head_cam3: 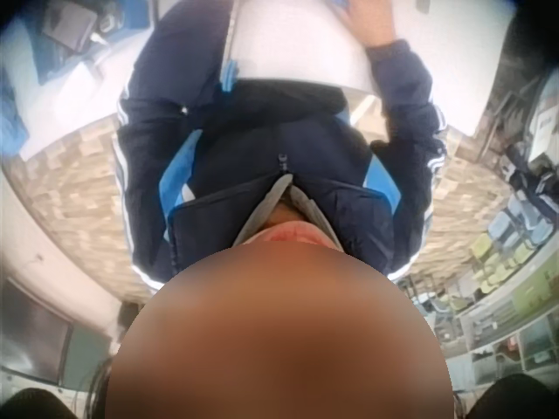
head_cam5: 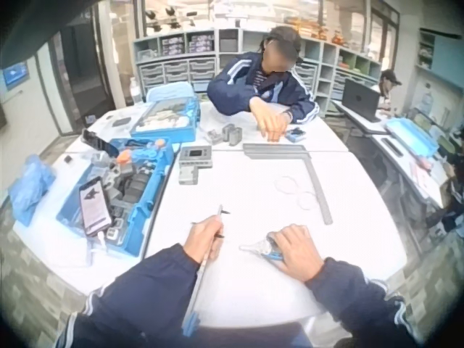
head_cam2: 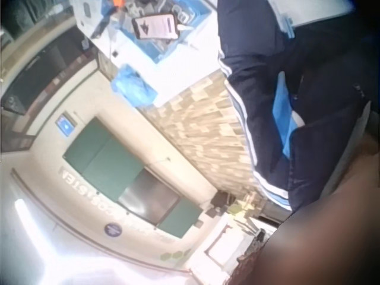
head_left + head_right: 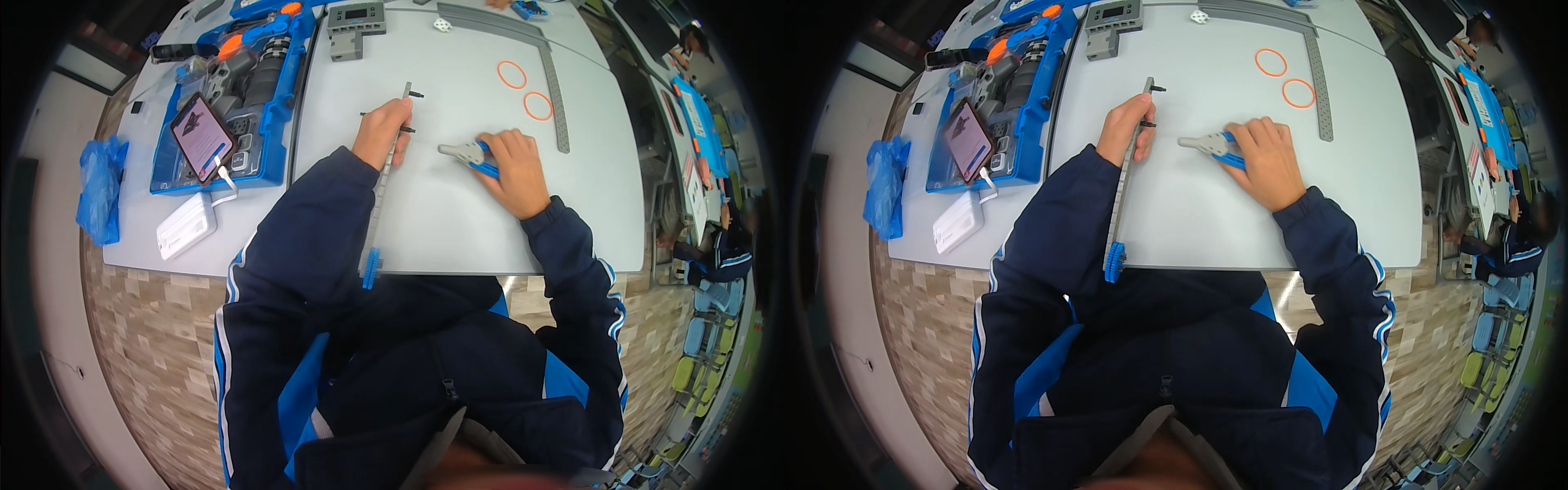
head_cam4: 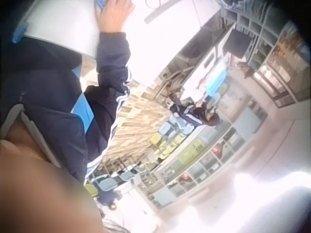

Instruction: The person assembles a knitting needle by inserting black pins into a gray perforated rail, then attaches a blue circular connector to the rail's end. The person uses pliers to secure the pins and adjusts the connector by hand.

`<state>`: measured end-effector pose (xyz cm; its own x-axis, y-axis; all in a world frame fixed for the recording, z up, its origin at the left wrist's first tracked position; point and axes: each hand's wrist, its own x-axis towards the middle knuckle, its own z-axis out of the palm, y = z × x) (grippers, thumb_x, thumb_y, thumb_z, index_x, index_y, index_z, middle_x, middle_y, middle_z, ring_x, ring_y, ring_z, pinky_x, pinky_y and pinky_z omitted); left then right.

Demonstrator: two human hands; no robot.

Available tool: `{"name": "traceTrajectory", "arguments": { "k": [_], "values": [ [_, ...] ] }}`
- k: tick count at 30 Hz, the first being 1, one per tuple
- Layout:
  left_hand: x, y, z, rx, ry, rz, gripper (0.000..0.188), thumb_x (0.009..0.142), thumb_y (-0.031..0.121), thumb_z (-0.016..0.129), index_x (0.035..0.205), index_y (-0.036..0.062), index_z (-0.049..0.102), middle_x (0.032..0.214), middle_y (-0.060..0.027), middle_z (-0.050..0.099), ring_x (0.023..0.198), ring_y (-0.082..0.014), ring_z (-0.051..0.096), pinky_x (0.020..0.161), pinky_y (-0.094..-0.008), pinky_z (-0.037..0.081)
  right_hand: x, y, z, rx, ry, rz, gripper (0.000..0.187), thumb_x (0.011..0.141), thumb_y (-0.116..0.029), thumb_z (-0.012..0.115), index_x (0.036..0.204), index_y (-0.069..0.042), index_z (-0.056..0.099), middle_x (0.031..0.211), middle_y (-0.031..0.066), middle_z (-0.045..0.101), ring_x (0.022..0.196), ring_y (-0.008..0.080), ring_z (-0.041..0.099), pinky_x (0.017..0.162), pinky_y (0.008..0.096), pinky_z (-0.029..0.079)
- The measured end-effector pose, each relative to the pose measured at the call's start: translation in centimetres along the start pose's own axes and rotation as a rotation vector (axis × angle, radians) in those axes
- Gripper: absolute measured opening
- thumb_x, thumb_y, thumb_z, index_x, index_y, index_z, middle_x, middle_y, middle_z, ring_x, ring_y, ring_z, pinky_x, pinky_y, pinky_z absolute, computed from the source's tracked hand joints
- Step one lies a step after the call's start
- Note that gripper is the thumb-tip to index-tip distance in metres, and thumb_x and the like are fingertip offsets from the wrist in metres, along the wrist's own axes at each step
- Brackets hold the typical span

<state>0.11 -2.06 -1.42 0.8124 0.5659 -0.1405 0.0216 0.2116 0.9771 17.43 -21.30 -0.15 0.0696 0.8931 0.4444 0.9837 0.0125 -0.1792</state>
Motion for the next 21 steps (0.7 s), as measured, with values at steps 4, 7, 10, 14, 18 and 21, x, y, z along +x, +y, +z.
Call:
{"name": "traceTrajectory", "arguments": {
  "k": [4, 7, 10, 14, 18, 21],
  "values": [
    [-0.1, -0.1, 0.0, 0.020, 0.012, 0.021, 0.043, 0.099, 0.041, 0.045, 0.079, 0.0042, 0.048, 0.055, -0.0050, 0.045, 0.040, -0.0133, 0.041, 0.040, -0.0290, 0.036, 2.4, -1.3, 1.2, -0.018, 0.028, 0.020, 0.042, 0.078, -0.016, 0.072, 0.117, -0.006, 0.059, 0.099, 0.0062, 0.054, 0.094, 0.0253, 0.050, 0.082, 0.0378, 0.036],
    [-0.1, -0.1, 0.1, 0.035, 0.052, 0.035, 0.043, 0.099, 0.040, 0.047, 0.077, 0.0031, 0.048, 0.056, -0.0053, 0.046, 0.041, -0.0132, 0.042, 0.039, -0.0297, 0.038, 2.9, -1.6, 1.9, -0.010, 0.028, 0.030, 0.042, 0.078, -0.016, 0.073, 0.117, -0.006, 0.059, 0.101, 0.0064, 0.054, 0.095, 0.0253, 0.050, 0.081, 0.0373, 0.037],
    [-0.2, 0.0, 0.4, 0.050, 0.085, 0.054, 0.043, 0.099, 0.039, 0.048, 0.077, 0.0022, 0.048, 0.058, -0.0055, 0.046, 0.042, -0.0134, 0.043, 0.039, -0.0296, 0.039, 3.0, -1.8, 2.2, 0.009, 0.022, 0.035, 0.043, 0.078, -0.016, 0.073, 0.118, -0.006, 0.059, 0.102, 0.0066, 0.053, 0.097, 0.0254, 0.050, 0.082, 0.0375, 0.037],
    [-0.3, 0.1, 0.6, 0.067, 0.089, 0.094, 0.044, 0.099, 0.039, 0.048, 0.076, 0.0015, 0.048, 0.059, -0.0055, 0.046, 0.046, -0.0134, 0.045, 0.039, -0.0292, 0.040, 2.9, -1.8, 2.0, -0.053, 0.099, -0.042, 0.031, 0.074, -0.019, 0.077, 0.097, -0.005, 0.061, 0.087, 0.0072, 0.055, 0.079, 0.0254, 0.054, 0.069, 0.0372, 0.042],
    [-0.9, 0.2, 0.7, 0.143, 0.031, 0.052, 0.045, 0.100, 0.040, 0.047, 0.075, 0.0018, 0.047, 0.059, -0.0055, 0.046, 0.048, -0.0133, 0.046, 0.039, -0.0294, 0.040, 2.1, -1.2, 1.8, -0.064, 0.093, -0.129, 0.028, 0.072, -0.021, 0.080, 0.076, -0.006, 0.057, 0.064, 0.0065, 0.053, 0.055, 0.0244, 0.053, 0.050, 0.0362, 0.042],
    [-1.2, 0.4, 1.0, 0.157, -0.005, 0.040, 0.045, 0.099, 0.041, 0.047, 0.074, 0.0031, 0.047, 0.057, -0.0048, 0.045, 0.045, -0.0128, 0.044, 0.039, -0.0289, 0.037, 1.5, -0.7, 1.9, -0.058, 0.096, -0.159, 0.029, 0.073, -0.022, 0.081, 0.072, -0.006, 0.056, 0.057, 0.0061, 0.050, 0.048, 0.0239, 0.051, 0.045, 0.0354, 0.041]
  ]
}}
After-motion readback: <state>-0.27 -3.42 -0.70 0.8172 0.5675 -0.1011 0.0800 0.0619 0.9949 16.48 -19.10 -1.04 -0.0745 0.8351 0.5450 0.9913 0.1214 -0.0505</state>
